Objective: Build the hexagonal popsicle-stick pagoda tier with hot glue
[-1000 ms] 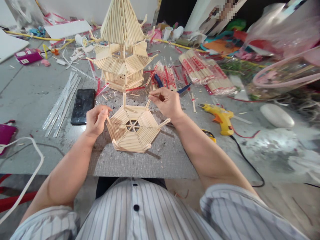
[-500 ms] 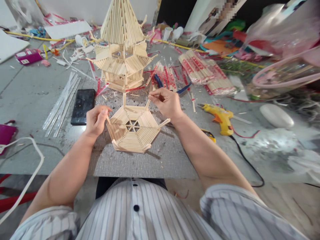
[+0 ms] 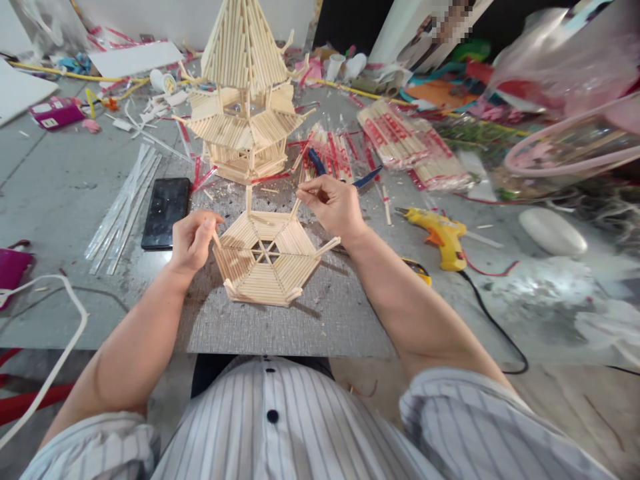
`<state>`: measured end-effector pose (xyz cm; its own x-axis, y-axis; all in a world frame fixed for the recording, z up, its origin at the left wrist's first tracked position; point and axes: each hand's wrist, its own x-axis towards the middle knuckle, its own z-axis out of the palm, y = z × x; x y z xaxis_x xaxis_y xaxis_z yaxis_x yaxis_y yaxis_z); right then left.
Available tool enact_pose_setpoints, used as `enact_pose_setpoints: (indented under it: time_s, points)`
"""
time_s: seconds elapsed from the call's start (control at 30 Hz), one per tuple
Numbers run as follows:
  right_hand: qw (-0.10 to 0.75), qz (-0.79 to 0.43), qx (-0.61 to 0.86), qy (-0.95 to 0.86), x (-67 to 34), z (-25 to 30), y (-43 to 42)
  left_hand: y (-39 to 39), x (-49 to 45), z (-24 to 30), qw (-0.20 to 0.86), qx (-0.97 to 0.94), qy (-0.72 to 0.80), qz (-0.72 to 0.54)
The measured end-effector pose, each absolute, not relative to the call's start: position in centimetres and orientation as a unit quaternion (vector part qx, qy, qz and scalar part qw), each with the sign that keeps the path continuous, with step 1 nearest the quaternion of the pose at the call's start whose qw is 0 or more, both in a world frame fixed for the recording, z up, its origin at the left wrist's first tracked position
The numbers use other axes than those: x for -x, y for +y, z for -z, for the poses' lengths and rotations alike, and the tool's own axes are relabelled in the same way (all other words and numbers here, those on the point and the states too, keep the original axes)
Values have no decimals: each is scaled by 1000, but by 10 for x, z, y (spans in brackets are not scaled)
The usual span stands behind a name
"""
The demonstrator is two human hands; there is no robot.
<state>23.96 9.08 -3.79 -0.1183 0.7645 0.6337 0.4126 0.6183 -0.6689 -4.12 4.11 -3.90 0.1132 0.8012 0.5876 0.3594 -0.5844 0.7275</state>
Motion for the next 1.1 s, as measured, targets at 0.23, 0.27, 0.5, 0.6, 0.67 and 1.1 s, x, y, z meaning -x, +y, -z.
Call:
enact_pose_setpoints:
  time_s: [0.23, 0.27, 0.5, 0.6, 0.67, 1.1]
  points:
    - [520, -176, 412, -727, -239, 37, 90, 41, 42, 39, 208, -716, 414, -522]
    - [516, -178, 416, -727, -239, 37, 90, 41, 42, 39, 207, -717, 415, -521]
    - [521, -178, 411, -727, -239, 36, 89, 39, 40, 36, 209, -714, 426, -514]
    - [523, -176, 407, -728, -239, 36, 89, 40, 40, 37, 209, -716, 419, -518]
    - [520, -177, 412, -727, -239, 36, 89, 40, 41, 37, 209, -717, 414, -521]
    - [503, -182, 433, -726, -239, 35, 89, 40, 41, 37, 210, -714, 423, -517]
